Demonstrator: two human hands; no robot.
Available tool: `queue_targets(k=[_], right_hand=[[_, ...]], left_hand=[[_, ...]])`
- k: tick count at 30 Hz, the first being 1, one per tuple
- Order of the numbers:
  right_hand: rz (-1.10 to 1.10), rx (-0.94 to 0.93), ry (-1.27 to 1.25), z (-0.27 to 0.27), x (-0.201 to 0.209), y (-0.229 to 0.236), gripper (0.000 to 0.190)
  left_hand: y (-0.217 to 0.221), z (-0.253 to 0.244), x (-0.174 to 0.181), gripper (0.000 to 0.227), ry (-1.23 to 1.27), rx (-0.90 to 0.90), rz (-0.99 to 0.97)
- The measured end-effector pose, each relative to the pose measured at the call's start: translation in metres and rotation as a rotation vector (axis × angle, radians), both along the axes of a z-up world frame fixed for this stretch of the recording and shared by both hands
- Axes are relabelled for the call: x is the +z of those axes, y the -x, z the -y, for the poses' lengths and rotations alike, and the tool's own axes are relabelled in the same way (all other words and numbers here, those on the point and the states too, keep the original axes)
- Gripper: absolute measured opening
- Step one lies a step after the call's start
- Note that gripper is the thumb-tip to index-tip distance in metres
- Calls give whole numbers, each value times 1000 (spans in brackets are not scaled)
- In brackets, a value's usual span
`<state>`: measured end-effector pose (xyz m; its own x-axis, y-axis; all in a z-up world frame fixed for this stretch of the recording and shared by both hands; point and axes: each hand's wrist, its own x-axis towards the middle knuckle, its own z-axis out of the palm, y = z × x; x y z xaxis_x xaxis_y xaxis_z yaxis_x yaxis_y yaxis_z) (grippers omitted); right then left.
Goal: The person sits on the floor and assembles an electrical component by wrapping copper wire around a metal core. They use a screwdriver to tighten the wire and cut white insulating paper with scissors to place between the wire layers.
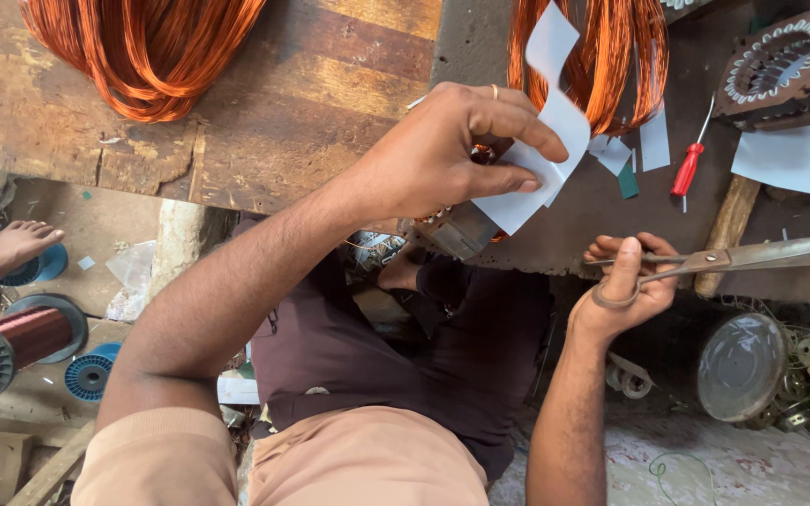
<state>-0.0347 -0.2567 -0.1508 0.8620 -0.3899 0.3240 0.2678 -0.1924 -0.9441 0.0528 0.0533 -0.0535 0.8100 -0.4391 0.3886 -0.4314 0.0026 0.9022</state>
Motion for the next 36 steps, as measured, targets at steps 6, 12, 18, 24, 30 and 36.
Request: queue_targets(k=[6,12,18,24,30,36], right_hand=[[-21,-12,-14,0,2,1,27],[-48,-23,2,-3,3,1,32],[-53,-36,15,-4,4,-1,32],[-56,-42,32,-5,4,-1,32],[32,6,19,8,-10,-1,29],[31,48,-115,9,-2,6,24]], left_hand=[[0,0,0,27,25,-7,11],[0,0,-1,26,16,-10,4],[0,-1,-1,26,18,-10,7],[4,2,13,25,44,-13,-25],[50,45,37,40,207,48,185],[105,121,-19,50,324,156,-515]])
